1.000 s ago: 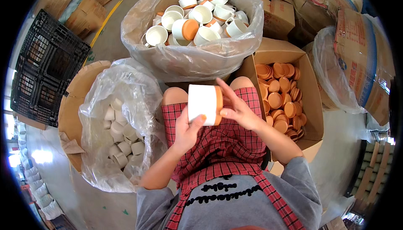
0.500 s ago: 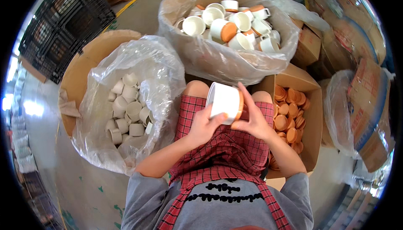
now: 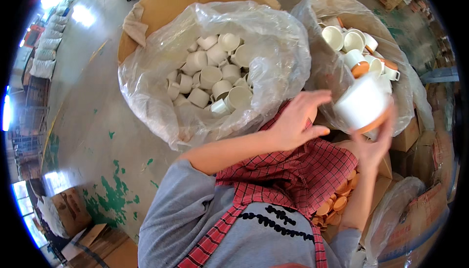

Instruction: The person picks up cups and saucers from separate containers, wipes the rim and interior of a cup with a cloth, and then places the cup and saucer into a large bag.

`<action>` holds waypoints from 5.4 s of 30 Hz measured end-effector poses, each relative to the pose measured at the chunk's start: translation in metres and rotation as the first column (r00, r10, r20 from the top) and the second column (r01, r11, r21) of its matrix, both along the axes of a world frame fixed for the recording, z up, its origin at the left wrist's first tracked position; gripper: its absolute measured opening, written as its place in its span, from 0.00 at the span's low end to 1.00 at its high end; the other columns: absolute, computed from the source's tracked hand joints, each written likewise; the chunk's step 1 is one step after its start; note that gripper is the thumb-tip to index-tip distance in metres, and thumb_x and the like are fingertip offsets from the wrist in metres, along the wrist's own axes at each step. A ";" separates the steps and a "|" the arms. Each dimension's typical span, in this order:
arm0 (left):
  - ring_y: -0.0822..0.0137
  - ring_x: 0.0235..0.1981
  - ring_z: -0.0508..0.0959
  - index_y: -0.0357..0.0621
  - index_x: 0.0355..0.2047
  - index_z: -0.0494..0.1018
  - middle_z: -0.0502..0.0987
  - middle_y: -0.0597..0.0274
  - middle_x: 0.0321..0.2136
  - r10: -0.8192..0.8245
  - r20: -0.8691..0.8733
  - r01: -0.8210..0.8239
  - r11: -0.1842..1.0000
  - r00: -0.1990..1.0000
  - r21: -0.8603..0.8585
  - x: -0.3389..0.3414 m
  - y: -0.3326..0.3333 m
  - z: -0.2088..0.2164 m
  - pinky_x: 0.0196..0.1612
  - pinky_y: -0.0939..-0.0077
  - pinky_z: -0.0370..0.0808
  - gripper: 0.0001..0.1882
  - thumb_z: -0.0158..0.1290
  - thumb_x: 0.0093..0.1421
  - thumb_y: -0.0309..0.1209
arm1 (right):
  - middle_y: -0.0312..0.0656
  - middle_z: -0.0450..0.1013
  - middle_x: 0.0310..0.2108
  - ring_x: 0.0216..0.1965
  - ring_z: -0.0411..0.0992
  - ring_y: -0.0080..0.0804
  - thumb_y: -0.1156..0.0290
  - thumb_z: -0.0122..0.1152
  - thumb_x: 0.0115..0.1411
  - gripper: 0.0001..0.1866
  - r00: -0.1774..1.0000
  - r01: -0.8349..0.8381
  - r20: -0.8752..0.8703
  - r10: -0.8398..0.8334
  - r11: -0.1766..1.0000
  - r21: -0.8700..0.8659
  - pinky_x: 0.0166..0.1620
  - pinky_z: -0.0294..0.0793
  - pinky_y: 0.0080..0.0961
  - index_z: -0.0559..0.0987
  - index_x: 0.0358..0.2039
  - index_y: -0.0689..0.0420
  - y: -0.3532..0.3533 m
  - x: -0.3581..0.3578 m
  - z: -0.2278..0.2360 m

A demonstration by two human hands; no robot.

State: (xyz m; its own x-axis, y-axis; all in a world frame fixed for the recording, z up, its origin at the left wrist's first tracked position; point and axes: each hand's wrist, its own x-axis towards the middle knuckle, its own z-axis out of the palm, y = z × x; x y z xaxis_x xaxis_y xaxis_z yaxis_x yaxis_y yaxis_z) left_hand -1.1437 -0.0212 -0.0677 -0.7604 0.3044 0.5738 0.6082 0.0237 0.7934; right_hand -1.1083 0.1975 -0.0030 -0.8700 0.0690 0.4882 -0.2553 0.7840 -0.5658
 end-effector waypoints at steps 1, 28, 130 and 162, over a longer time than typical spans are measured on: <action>0.54 0.51 0.68 0.38 0.52 0.62 0.66 0.50 0.52 0.025 0.033 -0.025 0.999 0.999 -0.024 -0.001 -0.017 0.006 0.52 0.66 0.65 0.28 0.57 0.54 0.35 | 0.50 0.54 0.62 0.61 0.56 0.39 0.74 0.73 0.41 0.51 0.989 0.127 -0.083 -0.120 0.989 0.079 0.62 0.57 0.35 0.53 0.63 0.63 0.011 -0.016 0.015; 0.63 0.47 0.74 0.42 0.50 0.70 0.74 0.51 0.48 0.167 0.971 0.716 0.698 -0.174 0.009 0.270 -0.265 -0.097 0.49 0.67 0.69 0.26 0.58 0.50 0.36 | 0.48 0.78 0.30 0.28 0.76 0.37 0.73 0.57 0.52 0.13 -0.026 0.448 0.913 0.407 0.821 -0.353 0.33 0.76 0.27 0.77 0.39 0.63 -0.038 0.413 -0.066; 0.75 0.45 0.65 0.46 0.47 0.63 0.66 0.67 0.42 -0.291 0.422 0.148 0.929 0.858 0.340 -0.047 -0.004 0.086 0.51 0.81 0.61 0.13 0.46 0.62 0.27 | 0.43 0.73 0.44 0.44 0.70 0.27 0.73 0.51 0.61 0.18 0.894 0.446 0.151 -0.422 0.806 -0.390 0.47 0.69 0.22 0.71 0.50 0.68 0.116 0.104 -0.020; 0.69 0.44 0.68 0.42 0.49 0.62 0.66 0.58 0.45 -0.113 0.161 0.084 0.980 0.981 0.178 0.034 0.090 0.037 0.48 0.75 0.67 0.13 0.41 0.65 0.30 | 0.51 0.62 0.58 0.59 0.60 0.44 0.51 0.54 0.53 0.36 0.961 -0.230 -0.271 0.062 0.725 -0.649 0.61 0.55 0.33 0.65 0.57 0.62 0.005 0.034 -0.023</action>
